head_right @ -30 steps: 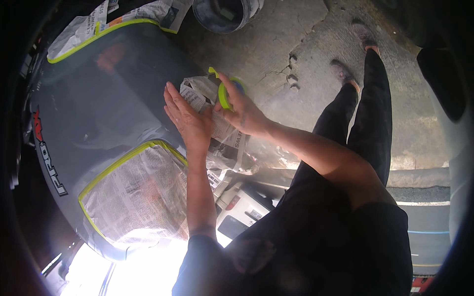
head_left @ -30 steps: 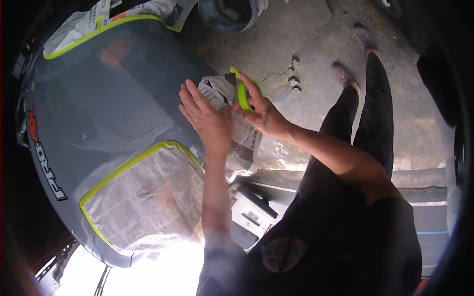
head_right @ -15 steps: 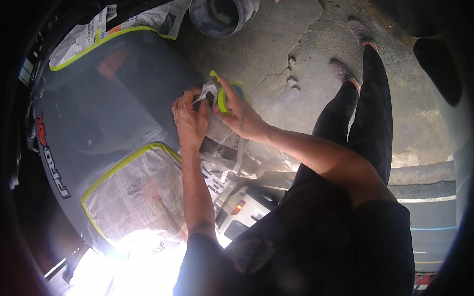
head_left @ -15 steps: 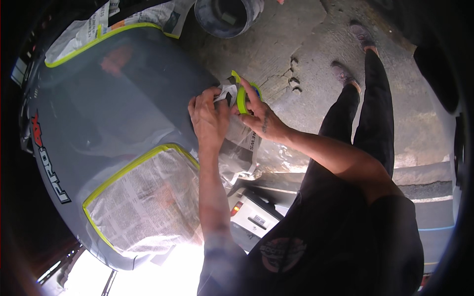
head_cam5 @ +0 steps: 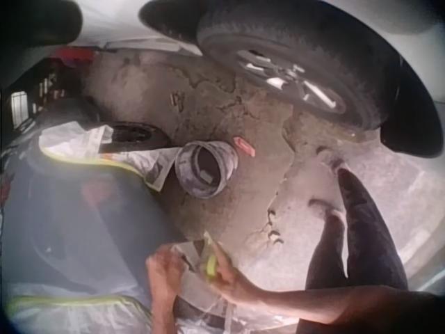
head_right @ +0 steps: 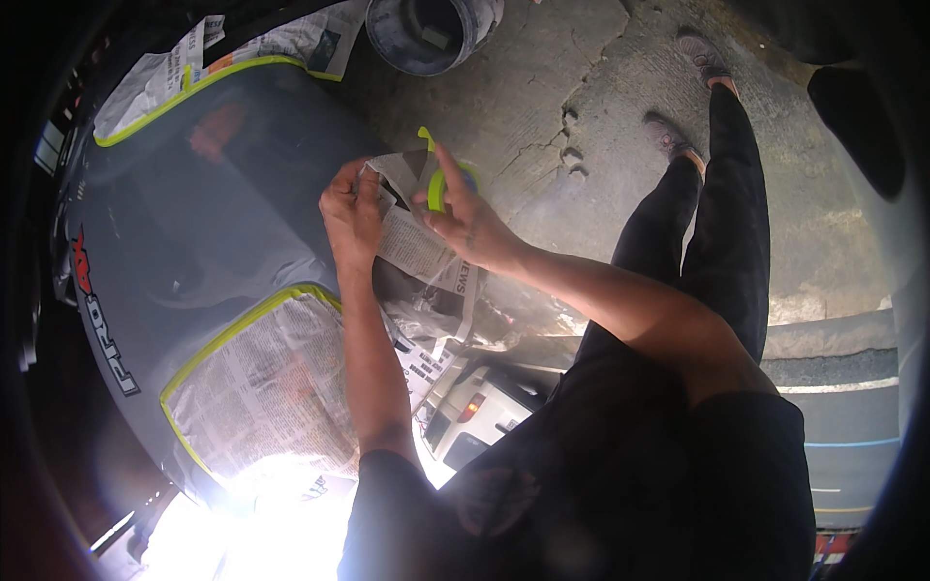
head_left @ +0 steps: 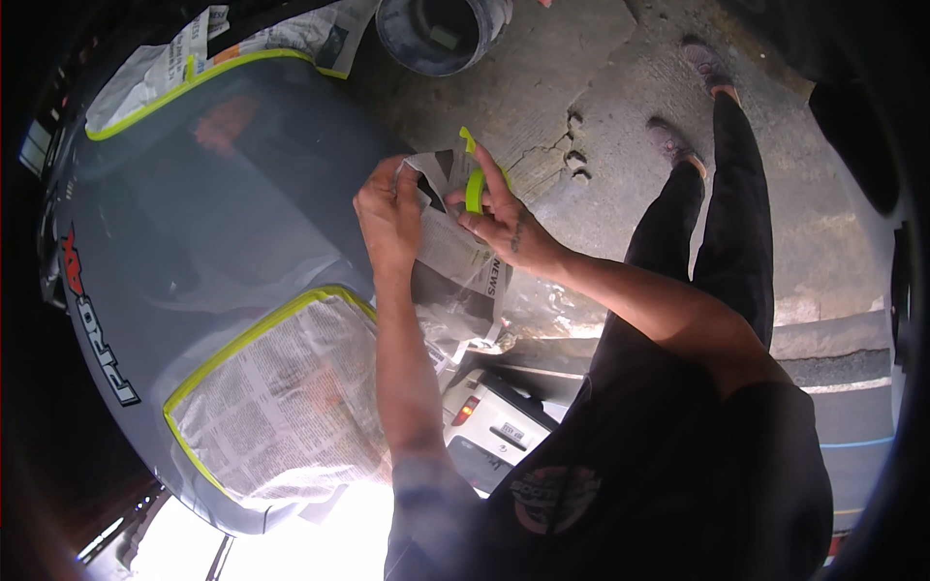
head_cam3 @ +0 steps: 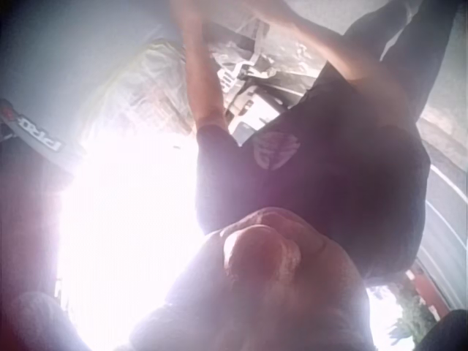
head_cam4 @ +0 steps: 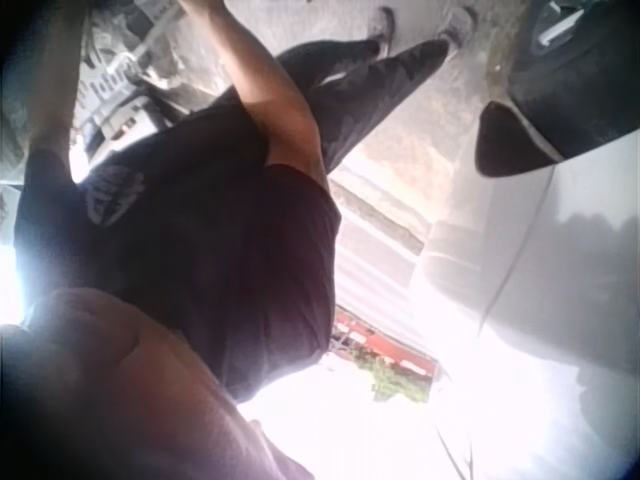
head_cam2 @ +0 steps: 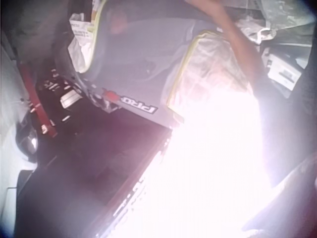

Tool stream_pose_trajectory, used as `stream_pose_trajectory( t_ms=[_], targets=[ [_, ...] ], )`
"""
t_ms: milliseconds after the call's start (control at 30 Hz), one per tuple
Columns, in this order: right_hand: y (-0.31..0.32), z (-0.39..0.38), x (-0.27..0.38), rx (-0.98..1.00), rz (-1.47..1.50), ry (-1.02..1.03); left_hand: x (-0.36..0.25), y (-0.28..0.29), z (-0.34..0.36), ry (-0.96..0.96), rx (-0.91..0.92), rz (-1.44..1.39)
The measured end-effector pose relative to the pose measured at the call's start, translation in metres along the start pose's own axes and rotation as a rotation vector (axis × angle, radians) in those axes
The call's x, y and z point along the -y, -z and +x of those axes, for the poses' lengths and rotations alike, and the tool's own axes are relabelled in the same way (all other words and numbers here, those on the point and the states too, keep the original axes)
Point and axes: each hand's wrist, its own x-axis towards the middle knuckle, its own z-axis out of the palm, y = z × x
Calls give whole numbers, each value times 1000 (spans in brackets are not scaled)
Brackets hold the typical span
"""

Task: The person applies yellow masking tape to secure newspaper sheets over the rear taillights and side mirrors of a grey car. They carefully smooth the tape and paper to cover the areas, then move to the front of the vehicle to continue the process.

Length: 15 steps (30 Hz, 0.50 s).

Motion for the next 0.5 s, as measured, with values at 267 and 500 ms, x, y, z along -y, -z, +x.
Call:
stream_pose_trajectory(
  t_ms=[267, 500],
  targets=[
    [-8, 3, 13, 73, -230, 63, 0, 0, 1, -32, 51, 19],
    [2, 16, -26, -55, 178, 0, -15, -7, -35, -159, 142, 262]
  ],
)
